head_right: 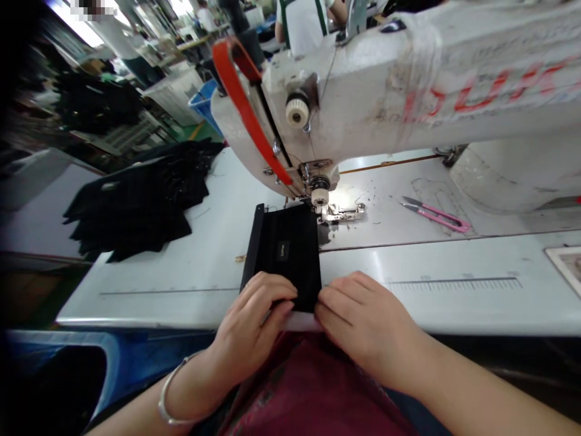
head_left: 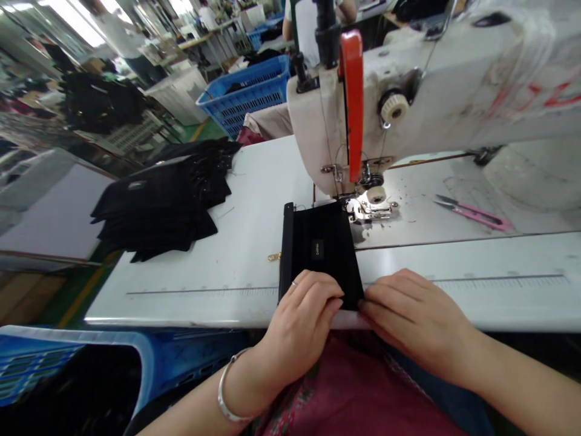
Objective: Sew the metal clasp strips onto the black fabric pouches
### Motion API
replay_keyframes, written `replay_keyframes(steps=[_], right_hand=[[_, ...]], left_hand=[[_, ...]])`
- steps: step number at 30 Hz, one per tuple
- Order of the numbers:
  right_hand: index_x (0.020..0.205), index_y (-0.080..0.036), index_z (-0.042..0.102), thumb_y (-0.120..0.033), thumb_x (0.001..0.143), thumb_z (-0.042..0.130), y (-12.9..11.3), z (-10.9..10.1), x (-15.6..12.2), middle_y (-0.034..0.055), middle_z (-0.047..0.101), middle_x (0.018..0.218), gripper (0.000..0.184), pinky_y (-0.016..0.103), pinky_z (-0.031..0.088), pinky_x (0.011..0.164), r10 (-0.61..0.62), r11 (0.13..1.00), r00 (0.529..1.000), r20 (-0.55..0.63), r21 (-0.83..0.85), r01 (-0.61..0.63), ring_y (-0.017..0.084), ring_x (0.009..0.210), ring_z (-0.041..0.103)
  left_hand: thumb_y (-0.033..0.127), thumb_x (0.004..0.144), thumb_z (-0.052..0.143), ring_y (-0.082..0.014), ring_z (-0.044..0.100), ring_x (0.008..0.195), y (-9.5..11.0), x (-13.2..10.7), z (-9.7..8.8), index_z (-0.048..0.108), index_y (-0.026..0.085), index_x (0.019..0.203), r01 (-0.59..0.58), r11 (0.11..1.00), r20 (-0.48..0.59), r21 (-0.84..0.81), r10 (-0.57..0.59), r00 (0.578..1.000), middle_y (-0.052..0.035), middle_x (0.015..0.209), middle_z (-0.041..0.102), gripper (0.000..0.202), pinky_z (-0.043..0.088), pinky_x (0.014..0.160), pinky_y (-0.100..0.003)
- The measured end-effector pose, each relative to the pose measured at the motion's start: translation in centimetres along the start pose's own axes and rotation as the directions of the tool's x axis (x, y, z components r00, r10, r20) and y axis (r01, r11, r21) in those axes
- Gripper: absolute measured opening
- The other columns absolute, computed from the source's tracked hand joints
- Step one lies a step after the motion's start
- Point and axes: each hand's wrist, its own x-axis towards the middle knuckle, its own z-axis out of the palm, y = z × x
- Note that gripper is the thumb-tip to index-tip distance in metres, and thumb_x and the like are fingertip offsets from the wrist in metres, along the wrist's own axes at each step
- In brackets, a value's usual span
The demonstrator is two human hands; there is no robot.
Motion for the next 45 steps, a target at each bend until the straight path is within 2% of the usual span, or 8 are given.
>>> replay_keyframes(steps=[2,6,12,21,26,31,36,45], right_hand=[[0.1,-0.013,0.067,-0.011,0.098,0.054,-0.4,0.4,-0.3,0.006,0.068,0.093,0.013,0.039,0.043,0.078,-0.032,0.999,0.999,-0.037,-0.014,0.031,0.021,0.086,0.057],[0.105,-0.013,0.068,-0.009,0.097,0.057,-0.9,0.9,-1.3,0.0046,0.07,0.093,0.015,0.038,0.046,0.08,-0.021,1.0,0.997,-0.073,-0.005,0.02,0.02,0.087,0.059],[0.112,-0.011,0.068,-0.007,0.094,0.061,-1.1,0.8,-2.0,0.0058,0.073,0.098,0.02,0.039,0.051,0.081,0.004,1.0,0.993,-0.115,0.025,-0.001,0.02,0.093,0.062],[0.111,-0.012,0.068,-0.006,0.095,0.061,-1.1,1.1,-2.0,0.0047,0.073,0.099,0.019,0.039,0.05,0.081,0.019,0.999,0.994,-0.11,0.031,-0.016,0.021,0.092,0.061],[0.112,-0.012,0.069,-0.01,0.098,0.057,-1.1,0.9,-1.9,0.005,0.072,0.099,0.019,0.039,0.049,0.082,0.023,0.999,0.995,-0.098,0.041,-0.019,0.021,0.093,0.06],[0.109,-0.012,0.07,-0.008,0.095,0.06,-1.0,0.9,-2.0,0.0062,0.073,0.1,0.018,0.039,0.051,0.081,0.008,0.999,0.993,-0.119,0.034,-0.004,0.021,0.093,0.062],[0.109,-0.013,0.072,-0.007,0.094,0.062,-1.1,0.5,-2.2,0.0059,0.074,0.101,0.019,0.039,0.052,0.089,0.016,1.0,0.991,-0.135,0.015,-0.014,0.021,0.095,0.063],[0.109,-0.011,0.07,-0.006,0.092,0.064,-1.1,0.5,-2.1,0.0058,0.074,0.1,0.019,0.039,0.052,0.082,0.03,0.999,0.988,-0.154,0.049,-0.022,0.021,0.093,0.062]], left_hand=[[0.003,0.096,0.056,-0.0163,0.059,0.096,0.1,-0.3,0.2,0.06,0.014,0.106,-0.051,0.999,-0.067,0.0,0.051,0.996,-0.0059,0.1,0.067,0.015,0.05,0.092,-0.033],[0.002,0.096,0.057,-0.0163,0.062,0.1,-0.1,-0.6,0.9,0.063,0.013,0.113,-0.186,0.981,0.032,0.059,0.184,0.982,-0.0072,0.109,0.07,0.022,0.052,0.093,-0.032],[0.006,0.098,0.054,-0.0168,0.063,0.093,-0.1,-0.6,1.0,0.064,0.015,0.113,-0.199,0.975,0.083,0.098,0.191,0.978,-0.0064,0.103,0.071,0.02,0.056,0.087,-0.033],[0.008,0.099,0.054,-0.0205,0.063,0.107,0.0,-0.5,0.3,0.061,0.014,0.118,-0.219,0.96,0.23,0.174,0.177,0.957,-0.0092,0.117,0.069,0.022,0.054,0.098,-0.037],[0.005,0.099,0.052,-0.0171,0.063,0.106,0.2,-0.2,-0.3,0.063,0.012,0.115,-0.188,0.966,0.126,0.177,0.167,0.978,-0.0079,0.112,0.07,0.021,0.052,0.1,-0.033],[0.008,0.099,0.056,-0.0175,0.064,0.107,-0.3,-1.0,0.4,0.064,0.015,0.12,-0.207,0.967,0.193,0.149,0.177,0.965,-0.0064,0.117,0.071,0.024,0.056,0.098,-0.034],[0.004,0.096,0.059,-0.0172,0.064,0.103,-0.4,-0.9,1.0,0.068,0.014,0.116,-0.202,0.971,0.128,0.129,0.186,0.974,-0.0068,0.114,0.072,0.024,0.057,0.094,-0.033],[0.006,0.097,0.059,-0.018,0.064,0.099,-0.4,-1.7,1.3,0.067,0.018,0.121,-0.164,0.982,0.035,0.093,0.162,0.986,-0.0056,0.114,0.073,0.028,0.058,0.09,-0.034]])
